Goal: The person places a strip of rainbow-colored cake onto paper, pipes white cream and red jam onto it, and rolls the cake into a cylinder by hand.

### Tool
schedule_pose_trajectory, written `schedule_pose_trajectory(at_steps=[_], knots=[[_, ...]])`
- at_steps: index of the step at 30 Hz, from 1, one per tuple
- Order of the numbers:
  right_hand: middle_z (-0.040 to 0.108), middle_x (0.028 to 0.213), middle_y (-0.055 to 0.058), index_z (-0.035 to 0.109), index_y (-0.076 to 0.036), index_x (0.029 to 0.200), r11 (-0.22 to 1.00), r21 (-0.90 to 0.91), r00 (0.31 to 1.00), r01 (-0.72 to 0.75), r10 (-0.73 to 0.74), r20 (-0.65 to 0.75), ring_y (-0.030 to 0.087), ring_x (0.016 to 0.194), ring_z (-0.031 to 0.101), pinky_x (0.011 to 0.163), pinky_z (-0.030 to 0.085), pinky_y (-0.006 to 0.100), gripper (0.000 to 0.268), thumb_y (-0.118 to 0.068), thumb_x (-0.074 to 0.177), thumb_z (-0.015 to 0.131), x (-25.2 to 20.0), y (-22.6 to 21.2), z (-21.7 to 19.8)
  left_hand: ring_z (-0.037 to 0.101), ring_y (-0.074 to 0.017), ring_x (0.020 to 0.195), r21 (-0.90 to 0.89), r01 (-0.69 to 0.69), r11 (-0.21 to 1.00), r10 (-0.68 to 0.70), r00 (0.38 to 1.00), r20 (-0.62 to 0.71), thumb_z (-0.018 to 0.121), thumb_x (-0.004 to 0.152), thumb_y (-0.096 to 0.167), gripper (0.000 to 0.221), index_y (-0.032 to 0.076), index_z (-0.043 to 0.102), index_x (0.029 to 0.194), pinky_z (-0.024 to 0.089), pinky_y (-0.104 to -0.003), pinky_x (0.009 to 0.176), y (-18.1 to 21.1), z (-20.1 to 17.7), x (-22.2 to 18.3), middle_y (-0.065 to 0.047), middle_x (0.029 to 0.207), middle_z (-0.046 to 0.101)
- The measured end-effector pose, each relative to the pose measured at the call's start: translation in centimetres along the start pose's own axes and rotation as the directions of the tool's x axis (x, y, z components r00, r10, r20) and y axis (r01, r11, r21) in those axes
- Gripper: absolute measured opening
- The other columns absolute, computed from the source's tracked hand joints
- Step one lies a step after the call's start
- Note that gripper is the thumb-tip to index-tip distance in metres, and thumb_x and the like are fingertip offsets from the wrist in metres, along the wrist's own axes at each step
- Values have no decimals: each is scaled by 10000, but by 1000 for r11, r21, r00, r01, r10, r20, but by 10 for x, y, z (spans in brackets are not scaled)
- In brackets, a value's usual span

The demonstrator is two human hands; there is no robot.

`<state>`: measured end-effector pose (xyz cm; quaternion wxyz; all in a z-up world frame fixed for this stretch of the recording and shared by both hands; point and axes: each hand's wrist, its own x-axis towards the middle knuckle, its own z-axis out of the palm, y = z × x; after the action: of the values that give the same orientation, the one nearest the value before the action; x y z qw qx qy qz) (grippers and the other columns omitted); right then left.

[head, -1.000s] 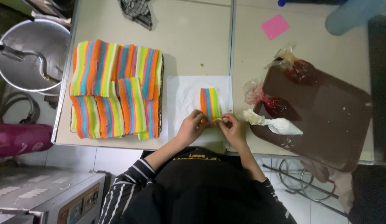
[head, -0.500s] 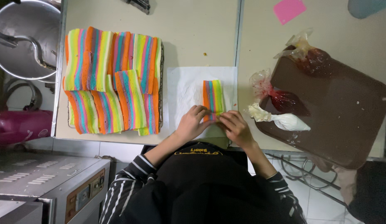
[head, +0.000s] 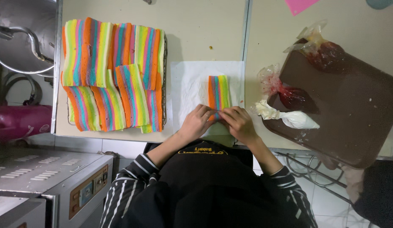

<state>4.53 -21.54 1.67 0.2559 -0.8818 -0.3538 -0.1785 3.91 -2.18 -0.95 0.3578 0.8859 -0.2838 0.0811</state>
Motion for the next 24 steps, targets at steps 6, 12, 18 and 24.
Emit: schedule_pose_trajectory(at_steps=[6,12,18,24], knots=[[592,905,22,646,-96,899,998,62,996,-25,19,89,237,831,562,637,458,355,137,-24,793,596,4,6,2,550,-234,899,2,14,1000,-14,999,-35,712,718,140,243,56,644,935,530,-299,646,5,-11,7,-67,930,543],[599,939,16,651,-102,889,990,122,985,-65,44,167,242,834,569,630,452,362,151,-39,752,649,5,18,6,570,-217,853,-32,60,998,-59,998,25,672,769,141,163,47,655,900,538,-304,602,1,-11,11,-56,913,549],[603,943,41,647,-97,929,984,167,978,-66,31,205,260,834,568,653,452,397,256,-25,684,635,3,22,4,549,-206,869,-10,5,1000,-5,1000,-11,685,754,170,308,91,601,1039,538,-321,608,2,-12,4,-33,935,526],[584,962,11,645,-134,932,988,138,977,-69,39,211,230,792,559,623,456,371,231,-79,708,652,4,21,5,557,-179,821,-29,15,999,-17,997,-73,624,810,111,168,96,630,977,538,-279,554,-5,-1,1,-24,911,555]])
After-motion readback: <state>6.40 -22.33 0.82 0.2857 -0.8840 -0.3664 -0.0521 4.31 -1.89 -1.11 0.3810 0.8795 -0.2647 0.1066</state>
